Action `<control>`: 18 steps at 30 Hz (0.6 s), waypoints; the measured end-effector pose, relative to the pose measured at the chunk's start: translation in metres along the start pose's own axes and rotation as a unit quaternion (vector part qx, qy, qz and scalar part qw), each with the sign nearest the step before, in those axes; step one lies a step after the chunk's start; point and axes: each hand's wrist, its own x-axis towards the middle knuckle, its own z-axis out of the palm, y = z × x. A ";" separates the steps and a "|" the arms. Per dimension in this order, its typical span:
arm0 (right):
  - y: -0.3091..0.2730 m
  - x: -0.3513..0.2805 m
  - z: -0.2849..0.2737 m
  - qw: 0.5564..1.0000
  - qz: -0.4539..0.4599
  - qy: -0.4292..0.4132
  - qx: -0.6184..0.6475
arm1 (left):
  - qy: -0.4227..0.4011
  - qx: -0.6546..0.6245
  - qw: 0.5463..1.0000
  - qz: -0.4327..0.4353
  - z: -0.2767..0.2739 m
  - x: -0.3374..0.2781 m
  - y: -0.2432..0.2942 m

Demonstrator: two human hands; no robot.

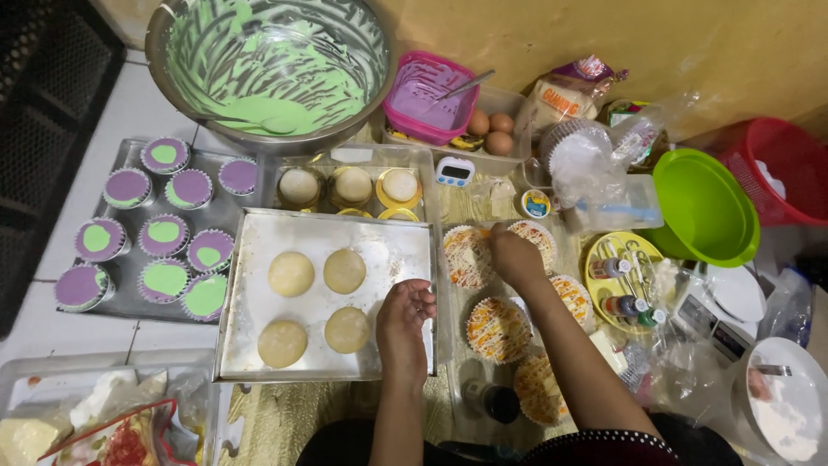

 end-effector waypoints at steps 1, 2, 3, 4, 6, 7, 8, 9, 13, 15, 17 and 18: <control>-0.003 -0.005 -0.002 1.000 0.001 0.001 0.000 | -0.001 0.000 1.000 0.000 0.000 0.000 0.000; -0.006 -0.010 -0.004 1.000 -0.006 0.001 0.003 | 0.000 -0.002 1.000 0.001 0.001 0.000 0.000; -0.010 -0.015 -0.006 1.000 -0.013 0.001 0.007 | 0.001 -0.003 1.000 0.002 0.001 -0.001 0.000; -0.015 -0.021 -0.005 1.000 -0.012 0.002 0.006 | 0.000 -0.004 1.000 0.002 0.001 -0.001 0.000; -0.027 -0.035 -0.002 0.999 -0.029 -0.024 0.007 | 0.003 0.001 1.000 0.004 0.001 -0.002 0.002; -0.029 -0.039 0.002 0.999 -0.029 -0.023 0.007 | 0.002 0.000 1.000 0.004 0.002 -0.002 0.002; -0.031 -0.044 0.007 0.997 -0.066 -0.024 -0.011 | 0.003 0.000 1.000 0.004 0.002 -0.002 0.002; -0.034 -0.049 0.011 0.994 -0.104 -0.025 -0.029 | 0.006 -0.001 1.000 0.003 0.002 -0.003 0.002; -0.033 -0.050 0.010 0.994 -0.093 -0.043 -0.032 | 0.009 -0.006 1.000 0.004 -0.001 0.000 -0.001; -0.028 -0.051 0.004 0.995 -0.100 -0.008 -0.004 | 0.002 -0.012 1.000 0.012 -0.002 0.001 -0.002; -0.015 -0.041 0.001 0.995 -0.098 0.012 -0.004 | -0.008 -0.005 1.000 0.017 -0.003 0.001 -0.003; -0.008 -0.035 -0.001 0.995 -0.096 0.031 -0.003 | -0.018 0.001 1.000 0.022 -0.004 0.002 -0.004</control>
